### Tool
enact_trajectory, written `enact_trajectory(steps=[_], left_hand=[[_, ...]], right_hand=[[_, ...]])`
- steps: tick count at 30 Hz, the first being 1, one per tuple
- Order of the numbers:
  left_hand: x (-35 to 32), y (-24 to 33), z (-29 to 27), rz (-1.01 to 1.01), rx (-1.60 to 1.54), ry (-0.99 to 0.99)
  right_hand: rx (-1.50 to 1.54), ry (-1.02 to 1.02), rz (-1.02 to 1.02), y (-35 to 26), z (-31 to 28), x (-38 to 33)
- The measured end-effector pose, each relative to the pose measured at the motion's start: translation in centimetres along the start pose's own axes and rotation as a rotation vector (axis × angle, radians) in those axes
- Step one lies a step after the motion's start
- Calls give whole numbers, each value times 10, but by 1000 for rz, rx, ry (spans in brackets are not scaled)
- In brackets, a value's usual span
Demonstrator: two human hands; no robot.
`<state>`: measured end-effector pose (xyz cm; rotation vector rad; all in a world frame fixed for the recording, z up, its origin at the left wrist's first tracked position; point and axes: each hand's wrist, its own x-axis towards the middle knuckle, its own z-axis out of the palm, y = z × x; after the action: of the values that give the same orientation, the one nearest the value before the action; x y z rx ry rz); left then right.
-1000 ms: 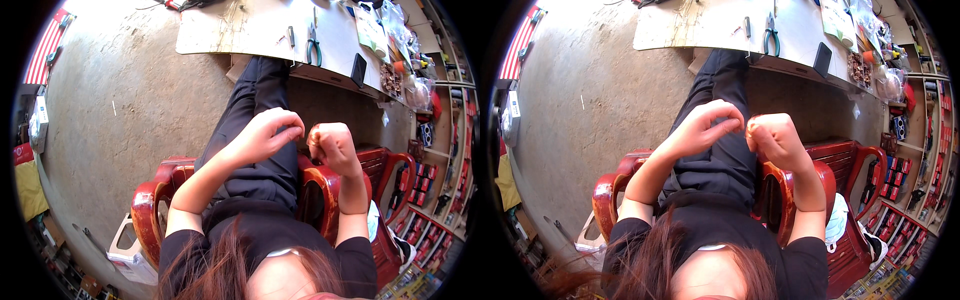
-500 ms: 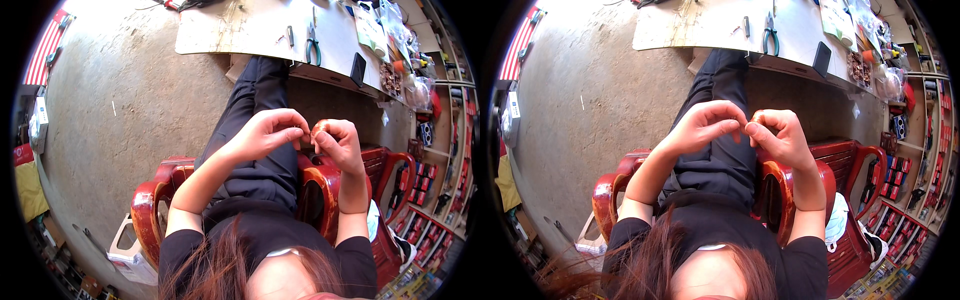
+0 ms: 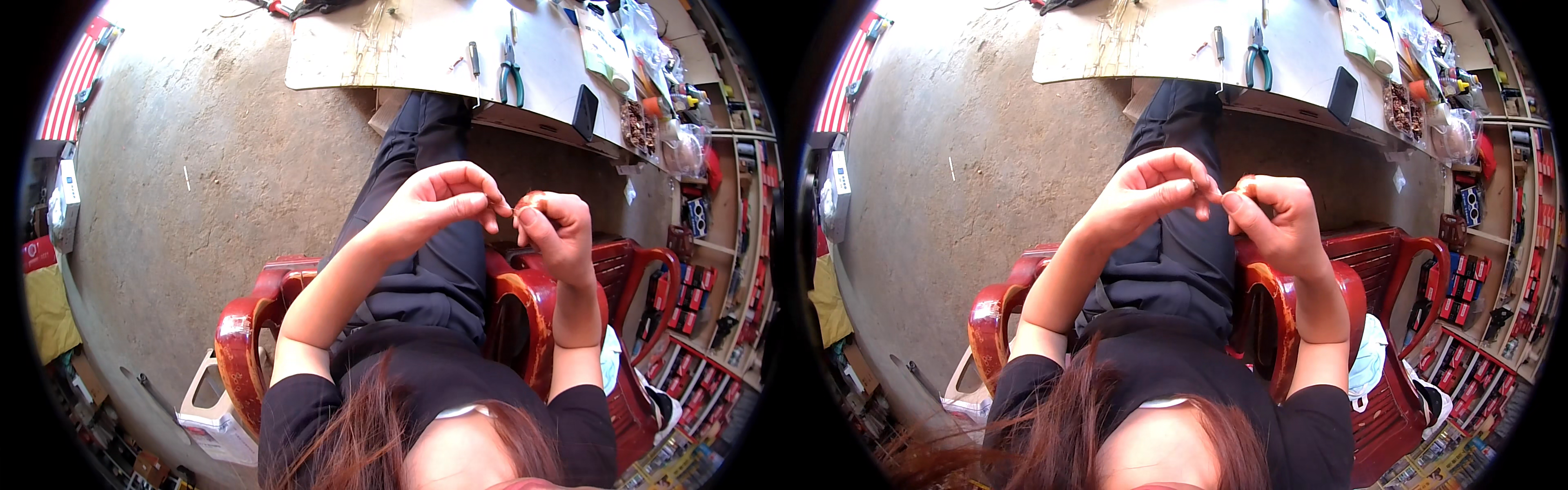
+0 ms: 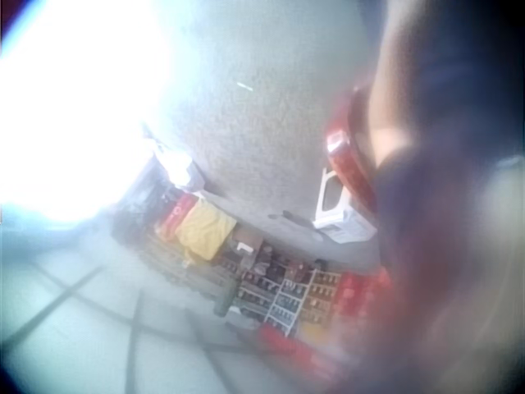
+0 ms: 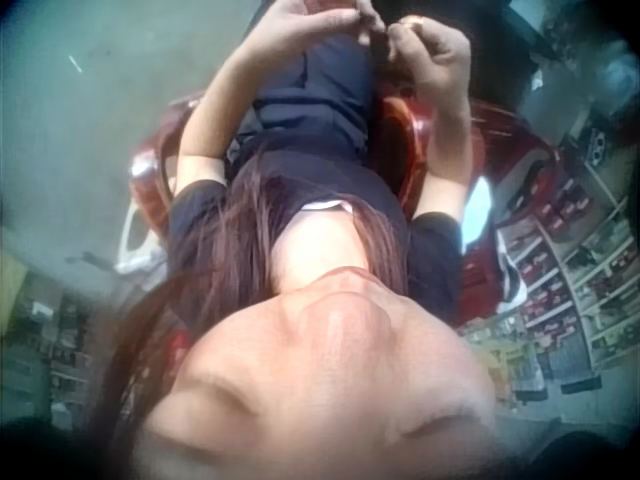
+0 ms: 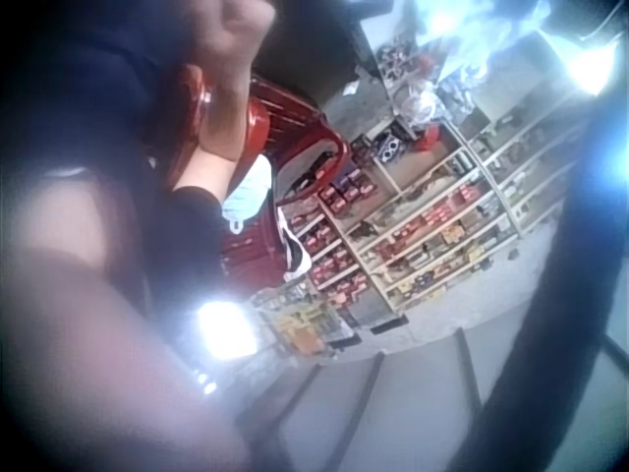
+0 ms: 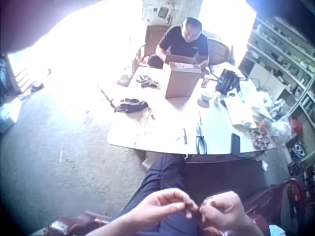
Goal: The person uses a small metal tool to manipulate a tiny metallic component, then threads a thin wire through it and secures it by hand. The person continues to adjust the wire and component to complete the assembly.
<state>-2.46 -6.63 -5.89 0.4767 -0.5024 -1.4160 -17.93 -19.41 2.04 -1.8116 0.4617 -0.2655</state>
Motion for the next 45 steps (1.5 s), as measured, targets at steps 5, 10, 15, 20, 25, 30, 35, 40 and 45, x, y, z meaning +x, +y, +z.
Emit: enact_trajectory(steps=[5, 10, 15, 20, 25, 30, 35, 40, 45], left_hand=[[0, 1, 0, 3, 22, -61], [1, 2, 5, 26, 40, 10], [2, 2, 5, -4, 88, 85], [2, -2, 4, -8, 86, 141], [3, -3, 1, -3, 74, 118], [1, -6, 2, 69, 280, 93], [3, -4, 9, 84, 224, 117], [1, -5, 6, 64, 188, 96], [1, -3, 7, 56, 129, 93]], right_hand=[[29, 42, 32, -8, -6, 1], [15, 13, -53, -2, 0, -1], [-134, -60, -137, 1, 13, -1], [-263, -49, -295, 5, 22, 3], [-260, -73, -274, 2, 18, 2], [81, -39, 49, -16, 7, -2], [90, 0, 22, -13, 5, -2], [65, 23, -3, -11, 6, -3], [33, 55, -76, -5, 4, -4]])
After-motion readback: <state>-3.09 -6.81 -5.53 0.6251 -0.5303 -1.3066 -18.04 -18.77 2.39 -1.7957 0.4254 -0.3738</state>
